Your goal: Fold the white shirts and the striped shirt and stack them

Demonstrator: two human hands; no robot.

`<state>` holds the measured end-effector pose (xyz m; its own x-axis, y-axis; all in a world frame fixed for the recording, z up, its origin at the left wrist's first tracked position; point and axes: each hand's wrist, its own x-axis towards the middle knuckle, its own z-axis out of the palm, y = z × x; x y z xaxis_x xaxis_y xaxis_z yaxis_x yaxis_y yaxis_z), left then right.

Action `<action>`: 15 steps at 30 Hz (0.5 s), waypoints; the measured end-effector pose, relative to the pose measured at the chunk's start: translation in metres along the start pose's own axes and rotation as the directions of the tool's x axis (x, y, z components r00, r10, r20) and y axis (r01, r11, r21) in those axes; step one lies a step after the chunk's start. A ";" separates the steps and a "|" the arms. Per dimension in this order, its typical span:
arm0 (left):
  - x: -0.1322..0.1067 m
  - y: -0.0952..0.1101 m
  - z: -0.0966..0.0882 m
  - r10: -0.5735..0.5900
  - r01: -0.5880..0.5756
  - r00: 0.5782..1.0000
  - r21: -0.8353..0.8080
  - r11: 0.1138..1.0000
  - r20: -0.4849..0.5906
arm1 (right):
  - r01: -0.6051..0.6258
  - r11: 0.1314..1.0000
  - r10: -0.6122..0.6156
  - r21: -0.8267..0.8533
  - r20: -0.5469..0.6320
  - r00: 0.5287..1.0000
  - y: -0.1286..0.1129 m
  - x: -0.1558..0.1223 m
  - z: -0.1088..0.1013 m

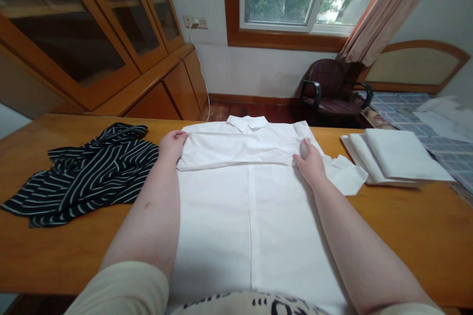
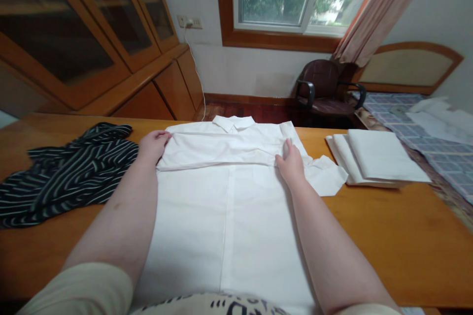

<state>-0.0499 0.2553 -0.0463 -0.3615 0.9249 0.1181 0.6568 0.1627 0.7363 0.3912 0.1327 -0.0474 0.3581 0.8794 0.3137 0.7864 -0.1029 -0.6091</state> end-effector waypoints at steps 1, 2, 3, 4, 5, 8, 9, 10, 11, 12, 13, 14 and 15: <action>-0.001 0.001 0.001 0.013 -0.014 0.999 0.027 1.000 0.035 | 0.002 0.999 -0.001 -0.032 0.028 1.000 0.000 0.000 0.002; -0.002 0.002 0.001 0.024 -0.028 0.997 0.061 0.998 0.074 | -0.002 0.998 0.005 -0.055 0.048 0.999 0.000 -0.001 0.004; -0.003 0.003 0.002 0.033 -0.044 0.993 0.097 0.994 0.113 | -0.006 0.998 0.011 -0.070 0.060 0.998 0.000 -0.002 0.005; -0.005 0.005 0.001 0.040 -0.058 0.989 0.126 0.990 0.144 | -0.008 0.997 0.013 -0.079 0.061 0.998 0.001 -0.002 0.007; -0.007 0.009 0.000 0.044 -0.068 0.986 0.144 0.987 0.163 | -0.006 0.996 0.011 -0.085 0.057 0.998 0.001 -0.003 0.008; -0.014 0.025 -0.015 0.058 -0.070 0.994 0.140 0.988 0.088 | -0.005 0.995 0.012 -0.104 0.061 0.998 0.002 -0.004 0.009; -0.016 0.032 -0.023 0.071 -0.074 0.997 0.129 0.989 0.026 | -0.005 0.994 0.013 -0.109 0.069 0.998 0.002 -0.004 0.008; -0.019 0.039 -0.032 0.089 -0.084 0.995 0.126 0.988 -0.036 | -0.004 0.994 0.012 -0.111 0.076 0.997 0.002 -0.004 0.008; -0.021 0.045 -0.042 0.111 -0.100 0.991 0.134 0.986 -0.079 | -0.001 0.994 0.009 -0.109 0.080 0.997 0.002 -0.004 0.008; -0.024 0.050 -0.052 0.130 -0.114 0.987 0.154 0.981 -0.094 | 0.003 0.995 0.005 -0.104 0.081 0.997 0.002 -0.004 0.007; -0.028 0.052 -0.061 0.141 -0.126 0.988 0.190 0.974 -0.069 | 0.007 0.995 0.000 -0.097 0.079 0.997 0.002 -0.004 0.007; -0.032 0.052 -0.068 0.143 -0.138 0.990 0.237 0.962 -0.006 | 0.010 0.996 -0.003 -0.093 0.076 0.997 0.001 -0.004 0.007; -0.038 0.048 -0.073 0.134 -0.154 0.987 0.284 0.946 0.089 | 0.010 0.996 -0.003 -0.090 0.074 0.997 0.001 -0.004 0.006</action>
<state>-0.0527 0.2030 0.0336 -0.2097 0.9653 0.1557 0.8653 0.1091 0.4892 0.3871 0.1322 -0.0538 0.3174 0.9116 0.2613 0.8322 -0.1357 -0.5376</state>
